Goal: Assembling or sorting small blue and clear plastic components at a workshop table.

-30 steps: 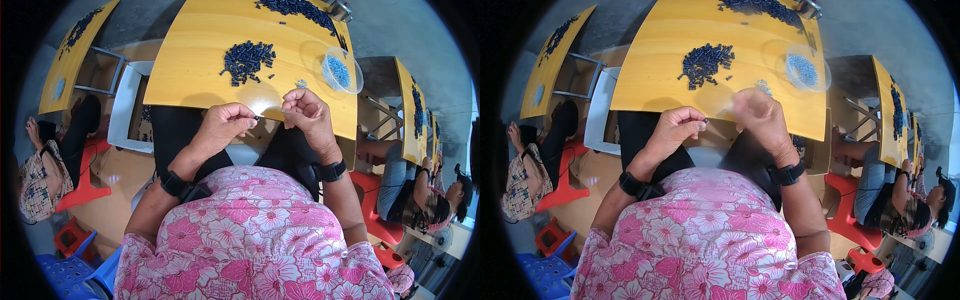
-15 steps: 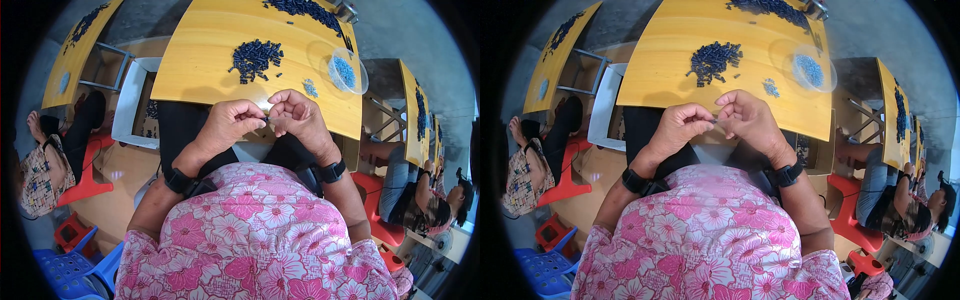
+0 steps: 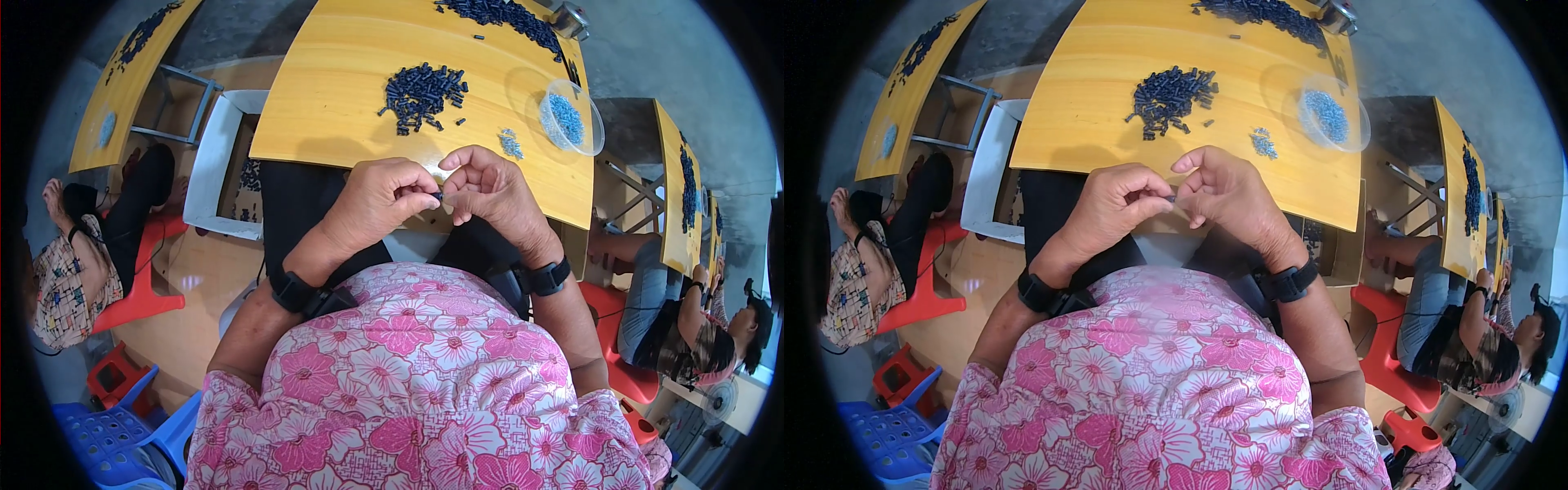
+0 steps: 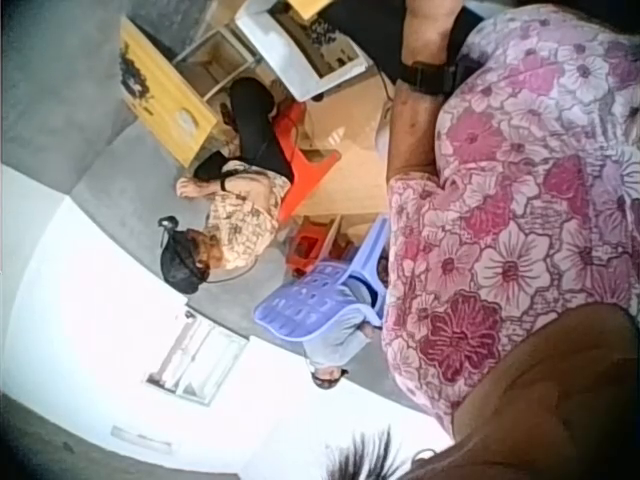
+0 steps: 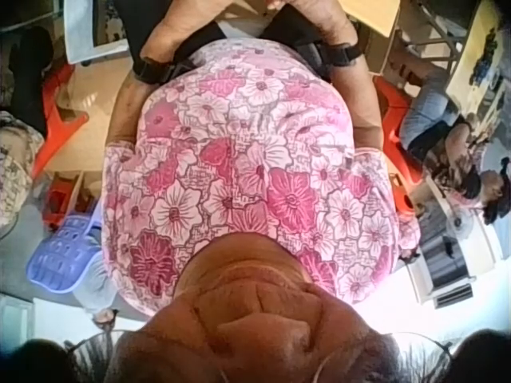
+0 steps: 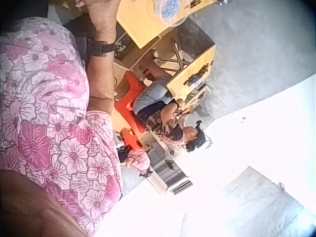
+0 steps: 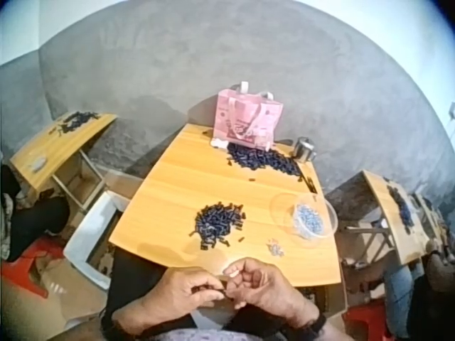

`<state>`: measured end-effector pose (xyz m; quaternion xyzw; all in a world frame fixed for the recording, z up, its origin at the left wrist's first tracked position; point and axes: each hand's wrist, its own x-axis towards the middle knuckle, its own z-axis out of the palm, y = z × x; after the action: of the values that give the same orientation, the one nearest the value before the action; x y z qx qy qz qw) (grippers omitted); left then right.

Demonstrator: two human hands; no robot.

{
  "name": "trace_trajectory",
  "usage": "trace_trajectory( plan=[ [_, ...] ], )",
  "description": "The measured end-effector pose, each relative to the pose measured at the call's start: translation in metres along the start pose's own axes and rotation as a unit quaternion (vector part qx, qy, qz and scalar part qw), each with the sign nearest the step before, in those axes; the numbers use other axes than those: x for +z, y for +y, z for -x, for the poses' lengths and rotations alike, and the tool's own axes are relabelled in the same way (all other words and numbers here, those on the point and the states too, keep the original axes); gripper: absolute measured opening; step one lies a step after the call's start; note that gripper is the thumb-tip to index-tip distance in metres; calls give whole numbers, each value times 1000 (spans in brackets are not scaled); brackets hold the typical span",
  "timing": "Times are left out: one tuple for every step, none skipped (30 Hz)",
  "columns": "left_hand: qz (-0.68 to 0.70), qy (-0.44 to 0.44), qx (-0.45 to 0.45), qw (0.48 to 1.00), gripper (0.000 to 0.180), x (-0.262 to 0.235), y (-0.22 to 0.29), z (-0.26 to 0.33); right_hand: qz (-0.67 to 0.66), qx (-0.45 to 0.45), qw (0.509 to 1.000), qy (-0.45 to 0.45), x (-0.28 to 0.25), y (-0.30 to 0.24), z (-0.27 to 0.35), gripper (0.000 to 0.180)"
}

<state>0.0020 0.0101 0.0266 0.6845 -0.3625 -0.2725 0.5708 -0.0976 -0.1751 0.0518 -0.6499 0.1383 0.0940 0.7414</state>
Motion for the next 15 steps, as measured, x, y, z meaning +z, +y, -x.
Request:
trace_trajectory(
  plan=[
    [-20,-2,11,1000,8,0,0,0,5,7,1000,-4,-1,0,0,36],
    [-19,-1,11,1000,8,0,-1,0,9,14,1000,-7,-1,-1,0,36],
    [-26,1,26,999,9,0,-3,0,9,14,1000,-7,-1,-1,0,36],
    [-33,3,40,999,9,0,-4,0,7,17,1000,-8,-1,-1,-1,36],
    [-33,3,40,999,9,-1,-3,0,4,19,1000,-10,-1,-1,-1,36],
    [-33,-1,36,999,9,-1,-3,0,4,20,1000,-10,0,0,-1,36],
    [-32,-6,32,999,8,-1,-3,1,6,18,1000,-9,0,0,-1,35],
    [-32,-5,32,999,8,-1,-4,1,9,17,1000,-8,1,1,-1,35],
    [-17,-2,22,1000,8,0,-5,1,9,17,1000,-9,2,1,0,35],
    [-3,1,12,1000,8,1,-7,2,12,9,1000,-2,3,2,0,32],
    [-3,2,12,1000,8,1,-8,2,15,0,1000,5,3,2,1,30],
    [10,2,-7,1000,8,0,-8,2,15,0,1000,5,4,3,2,30],
    [23,2,-26,999,8,0,-9,2,9,-12,1000,24,4,5,3,28],
    [23,3,-27,999,8,-1,-11,2,4,-23,999,43,5,6,4,26],
    [18,4,-29,999,8,0,-13,3,4,-23,999,43,6,5,5,26]
  ],
)
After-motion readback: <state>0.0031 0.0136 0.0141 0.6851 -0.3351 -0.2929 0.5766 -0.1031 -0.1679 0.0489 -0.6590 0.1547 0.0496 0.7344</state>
